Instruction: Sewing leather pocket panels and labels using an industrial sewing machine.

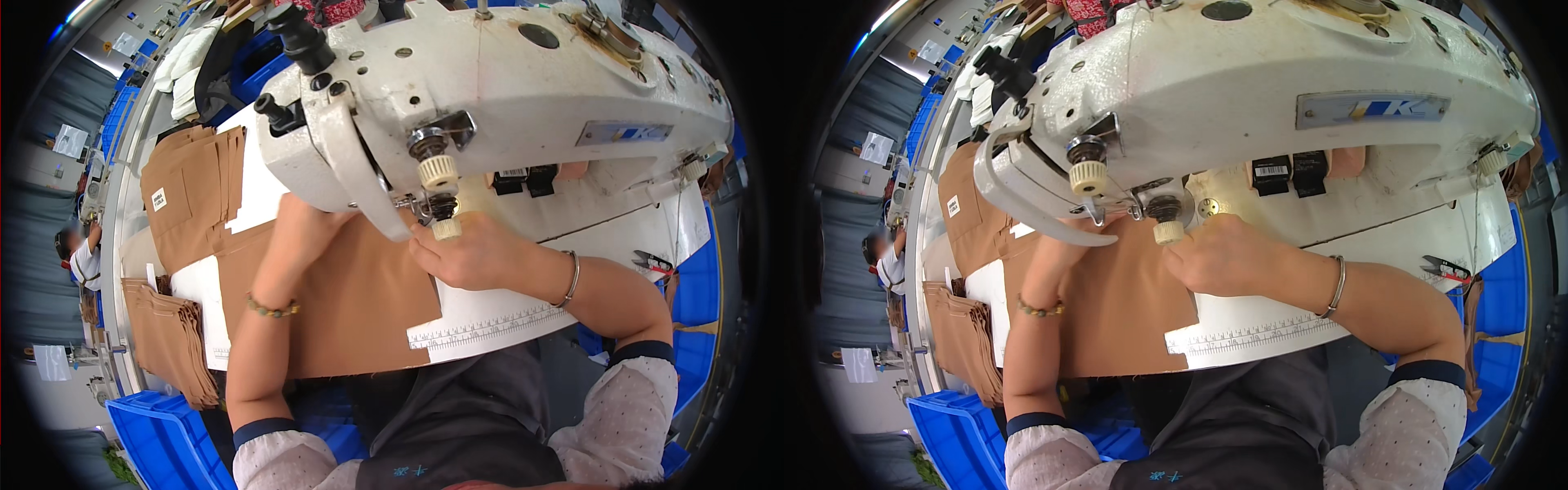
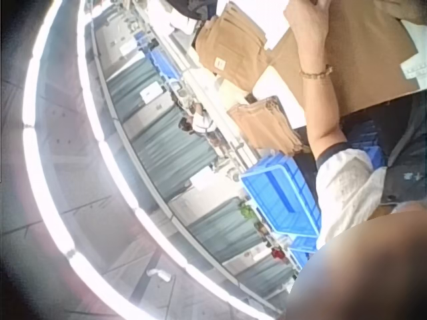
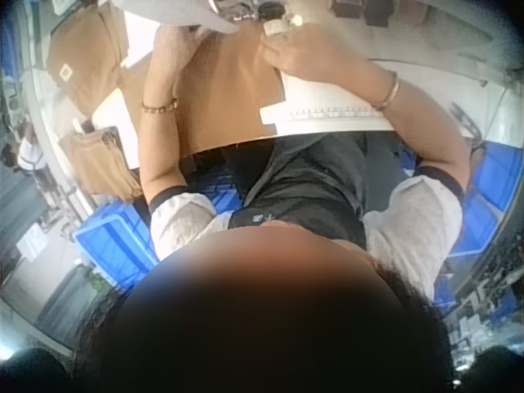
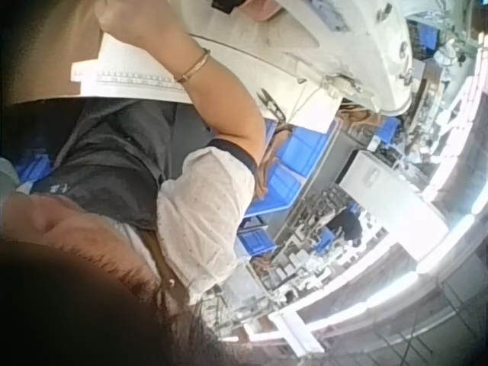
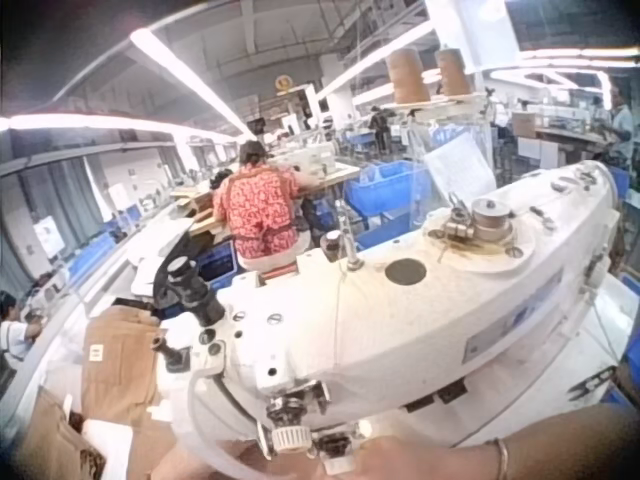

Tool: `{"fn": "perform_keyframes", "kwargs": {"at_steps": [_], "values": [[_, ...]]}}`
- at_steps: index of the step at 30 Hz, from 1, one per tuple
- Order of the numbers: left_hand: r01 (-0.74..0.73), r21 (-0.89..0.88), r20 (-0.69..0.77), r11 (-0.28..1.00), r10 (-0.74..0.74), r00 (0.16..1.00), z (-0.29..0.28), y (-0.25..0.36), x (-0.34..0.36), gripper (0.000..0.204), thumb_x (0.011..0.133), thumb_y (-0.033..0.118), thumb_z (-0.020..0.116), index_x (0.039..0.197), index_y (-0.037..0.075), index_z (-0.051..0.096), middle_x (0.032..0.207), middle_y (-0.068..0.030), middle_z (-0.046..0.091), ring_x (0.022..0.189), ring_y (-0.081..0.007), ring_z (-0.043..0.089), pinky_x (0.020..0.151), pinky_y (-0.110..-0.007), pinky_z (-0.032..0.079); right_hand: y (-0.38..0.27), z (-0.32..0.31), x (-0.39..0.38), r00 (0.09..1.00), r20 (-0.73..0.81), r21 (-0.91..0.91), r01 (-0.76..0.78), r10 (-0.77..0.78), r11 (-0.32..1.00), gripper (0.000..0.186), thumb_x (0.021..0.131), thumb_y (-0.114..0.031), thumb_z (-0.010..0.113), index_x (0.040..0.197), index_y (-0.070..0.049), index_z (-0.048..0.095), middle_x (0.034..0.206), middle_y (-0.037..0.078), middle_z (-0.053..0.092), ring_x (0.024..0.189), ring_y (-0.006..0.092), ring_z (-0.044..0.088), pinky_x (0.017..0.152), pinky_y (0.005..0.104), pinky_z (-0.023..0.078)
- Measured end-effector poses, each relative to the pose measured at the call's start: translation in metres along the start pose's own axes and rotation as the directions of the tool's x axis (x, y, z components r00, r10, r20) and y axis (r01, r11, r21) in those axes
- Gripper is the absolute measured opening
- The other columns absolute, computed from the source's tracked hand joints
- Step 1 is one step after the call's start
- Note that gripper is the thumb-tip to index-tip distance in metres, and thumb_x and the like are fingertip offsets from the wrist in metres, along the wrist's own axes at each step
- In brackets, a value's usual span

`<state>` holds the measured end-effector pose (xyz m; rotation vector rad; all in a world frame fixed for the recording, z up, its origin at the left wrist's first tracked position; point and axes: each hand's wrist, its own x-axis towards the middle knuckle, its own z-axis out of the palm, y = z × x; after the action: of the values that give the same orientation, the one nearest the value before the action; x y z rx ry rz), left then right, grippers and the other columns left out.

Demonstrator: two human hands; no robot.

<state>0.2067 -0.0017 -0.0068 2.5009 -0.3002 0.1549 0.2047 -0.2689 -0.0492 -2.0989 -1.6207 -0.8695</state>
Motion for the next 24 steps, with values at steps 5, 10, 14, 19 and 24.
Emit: {"fn": "perform_keyframes", "kwargs": {"at_steps": [5,10,14,19,24], "values": [[0.346,-0.003,0.239,0.938,-0.336,0.911,-0.074,-0.056,-0.019,0.030,0.078,0.015,0.086,0.099,-0.001,0.072,0.084,-0.0033,0.070,0.082,-0.0149,0.064,0.079,-0.029,0.052,-0.015,-0.015,-0.005,0.979,0.162,0.161,0.100,-0.126,0.982,0.021,0.076,-0.013,0.065,0.092,-0.001,0.068,0.095,0.013,0.069,0.061,0.0161,0.063,0.048,0.0276,0.049],[0.428,-0.107,0.233,0.897,-0.396,0.888,-0.093,-0.092,-0.024,0.018,0.088,0.014,0.078,0.094,-0.002,0.071,0.074,0.0017,0.063,0.072,-0.0060,0.052,0.066,-0.023,0.043,-0.022,-0.016,-0.007,0.968,0.192,0.076,0.151,-0.163,0.986,0.023,0.074,-0.014,0.065,0.091,0.001,0.067,0.090,0.015,0.068,0.054,0.0119,0.059,0.045,0.0248,0.046],[0.446,0.108,0.154,0.889,-0.458,0.875,-0.083,-0.082,-0.022,0.018,0.089,0.015,0.075,0.094,-0.001,0.071,0.078,-0.0016,0.066,0.072,-0.0092,0.056,0.066,-0.026,0.045,-0.025,-0.016,-0.004,0.965,0.190,0.055,0.171,-0.179,0.984,0.023,0.073,-0.015,0.065,0.090,0.001,0.067,0.089,0.014,0.068,0.053,0.0119,0.059,0.045,0.0250,0.046],[0.148,0.440,-0.164,0.886,-0.083,0.983,-0.067,-0.039,-0.042,0.025,0.085,0.020,0.078,0.100,0.001,0.070,0.096,-0.0107,0.072,0.086,-0.0257,0.066,0.073,-0.035,0.050,-0.015,-0.050,-0.009,0.973,0.229,-0.019,-0.041,0.044,0.999,0.010,0.072,-0.013,0.064,0.072,-0.006,0.057,0.067,0.006,0.050,0.053,0.0179,0.060,0.046,0.0312,0.049],[0.095,0.425,-0.140,0.900,-0.039,0.989,-0.055,0.029,-0.073,0.030,0.080,0.016,0.082,0.101,-0.001,0.069,0.108,-0.0155,0.072,0.102,-0.0347,0.065,0.086,-0.042,0.051,0.029,-0.076,-0.030,0.901,-0.088,-0.437,-0.418,0.425,0.796,0.010,0.075,-0.012,0.067,0.080,-0.005,0.062,0.085,0.005,0.064,0.061,0.0155,0.063,0.053,0.0306,0.052]]}}
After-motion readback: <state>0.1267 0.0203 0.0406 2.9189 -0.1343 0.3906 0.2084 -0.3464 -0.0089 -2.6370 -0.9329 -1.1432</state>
